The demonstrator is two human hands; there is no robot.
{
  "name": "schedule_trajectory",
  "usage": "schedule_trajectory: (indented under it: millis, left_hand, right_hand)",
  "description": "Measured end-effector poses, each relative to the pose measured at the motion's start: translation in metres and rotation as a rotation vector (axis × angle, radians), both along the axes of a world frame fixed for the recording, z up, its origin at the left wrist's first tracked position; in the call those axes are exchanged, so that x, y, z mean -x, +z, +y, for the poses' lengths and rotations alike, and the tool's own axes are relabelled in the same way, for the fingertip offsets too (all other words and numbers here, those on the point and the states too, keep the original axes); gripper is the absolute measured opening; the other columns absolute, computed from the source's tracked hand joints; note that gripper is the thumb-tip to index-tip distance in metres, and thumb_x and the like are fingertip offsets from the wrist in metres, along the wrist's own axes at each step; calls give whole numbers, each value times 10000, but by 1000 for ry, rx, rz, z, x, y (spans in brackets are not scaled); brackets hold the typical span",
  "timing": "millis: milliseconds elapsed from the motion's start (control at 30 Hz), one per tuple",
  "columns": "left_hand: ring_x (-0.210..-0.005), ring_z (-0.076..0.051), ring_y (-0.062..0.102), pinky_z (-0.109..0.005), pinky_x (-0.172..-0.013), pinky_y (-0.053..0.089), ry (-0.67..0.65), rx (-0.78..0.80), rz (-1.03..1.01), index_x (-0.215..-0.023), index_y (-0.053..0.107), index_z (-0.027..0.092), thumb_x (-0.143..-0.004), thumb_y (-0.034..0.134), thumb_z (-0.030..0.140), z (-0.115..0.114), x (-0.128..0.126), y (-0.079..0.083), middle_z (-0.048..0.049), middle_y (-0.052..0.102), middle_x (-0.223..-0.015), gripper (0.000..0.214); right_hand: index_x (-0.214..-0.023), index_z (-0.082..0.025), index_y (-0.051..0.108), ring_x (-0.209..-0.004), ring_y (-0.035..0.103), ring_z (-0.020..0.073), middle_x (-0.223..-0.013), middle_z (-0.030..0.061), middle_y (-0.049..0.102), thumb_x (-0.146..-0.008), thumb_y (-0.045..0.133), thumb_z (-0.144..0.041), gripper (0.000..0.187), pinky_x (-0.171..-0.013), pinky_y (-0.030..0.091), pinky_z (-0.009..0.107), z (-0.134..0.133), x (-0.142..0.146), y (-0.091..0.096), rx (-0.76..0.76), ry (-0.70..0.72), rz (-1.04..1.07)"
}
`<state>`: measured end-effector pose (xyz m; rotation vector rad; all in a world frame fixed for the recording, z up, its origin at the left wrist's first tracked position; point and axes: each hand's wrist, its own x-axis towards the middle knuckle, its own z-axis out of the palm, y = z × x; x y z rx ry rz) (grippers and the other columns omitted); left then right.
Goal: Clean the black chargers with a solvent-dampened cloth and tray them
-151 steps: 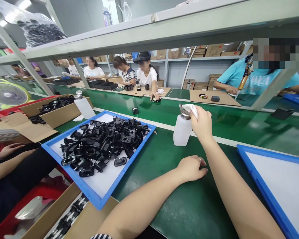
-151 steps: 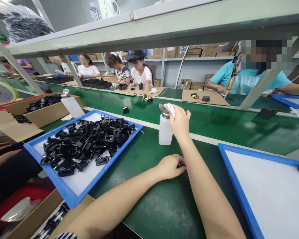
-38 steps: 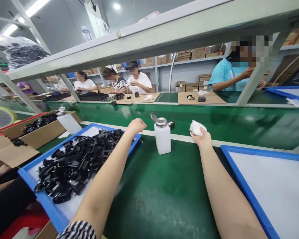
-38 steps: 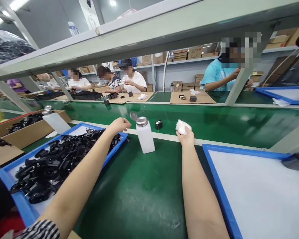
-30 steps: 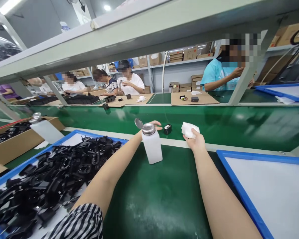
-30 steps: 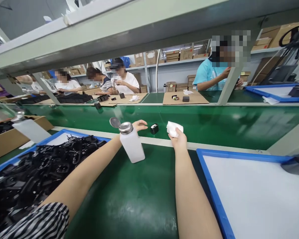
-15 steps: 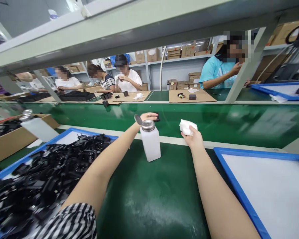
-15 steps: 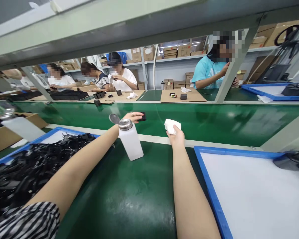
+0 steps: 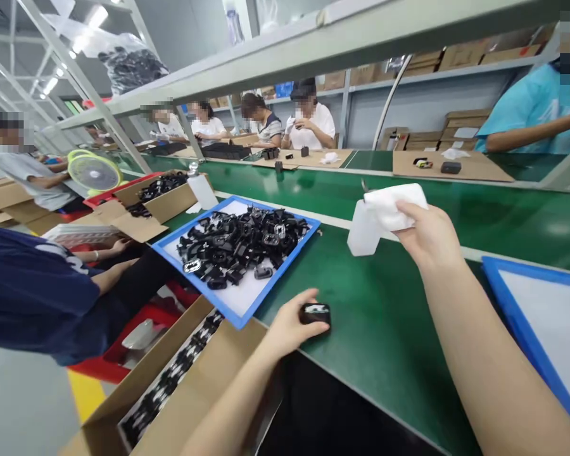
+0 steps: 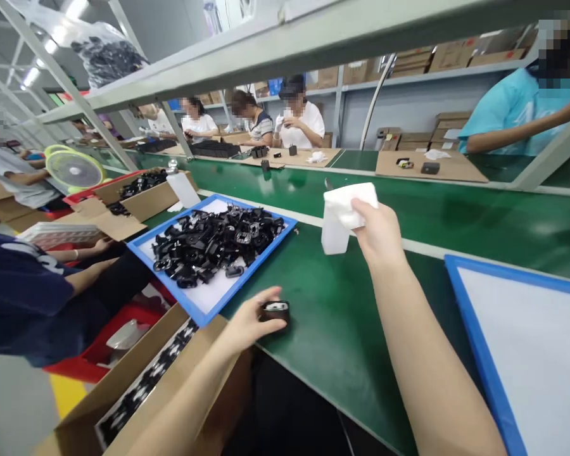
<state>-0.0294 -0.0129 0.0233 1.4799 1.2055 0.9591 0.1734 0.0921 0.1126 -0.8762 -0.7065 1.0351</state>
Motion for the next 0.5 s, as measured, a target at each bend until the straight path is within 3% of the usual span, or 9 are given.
schedule_trajectory:
  millis: [67, 133, 233, 333, 433, 500]
  left_hand:
    - [-905, -167, 506, -305, -834, 377, 79, -92, 161, -912, 526, 173, -556, 630, 185, -8, -18, -17, -43, 553, -943, 371]
    - [-915, -160, 509, -310, -835, 378, 122, -101, 217, -981, 476, 185, -590, 605, 195, -9, -29, -25, -37, 562, -966, 412]
    - [-939, -164, 506, -350, -875, 346, 102, -111, 269, -1032, 433, 202, -602, 603, 214, -9, -33, -29, -30, 575, -970, 463]
    - [-1000, -180, 468, -409, -965, 205, 99, -190, 374, -919, 518, 189, -606, 606, 240, -11, -29, -30, -49, 578, -960, 329]
    - [-1010, -196, 458, -423, -969, 184, 101, -200, 424, -894, 548, 176, -602, 612, 259, -12, -29, -31, -62, 587, -930, 310]
    - [-1009, -197, 459, -405, -958, 218, 99, -192, 423, -883, 560, 175, -611, 601, 248, -11, -29, -30, -61, 593, -919, 286]
  right_hand:
    - [-638, -88, 572, -603, 529, 155, -637, 29, 567, -629, 534, -51, 54, -539, 430, 243, -22, 22, -16, 100, -2, -216]
    - [-623, -97, 581, -553, 499, 145, -598, 12, 554, -639, 550, -127, 46, -517, 399, 242, -48, 36, -35, 144, -7, -488]
    - [-627, -134, 578, -493, 451, 142, -532, -3, 521, -684, 492, -249, 155, -484, 367, 250, -88, 47, -60, 141, -23, -901]
    - [-663, -173, 567, -463, 443, 156, -490, -3, 495, -732, 391, -288, 222, -556, 395, 305, -118, 53, -79, 132, -135, -1172]
    - [-780, -192, 567, -625, 529, 200, -683, 46, 584, -764, 333, -263, 245, -760, 360, 400, -130, 59, -95, 61, -209, -1303]
    - [-895, -194, 547, -800, 534, 230, -866, 76, 591, -769, 306, -215, 273, -842, 286, 455, -132, 63, -103, -1, -185, -1383]
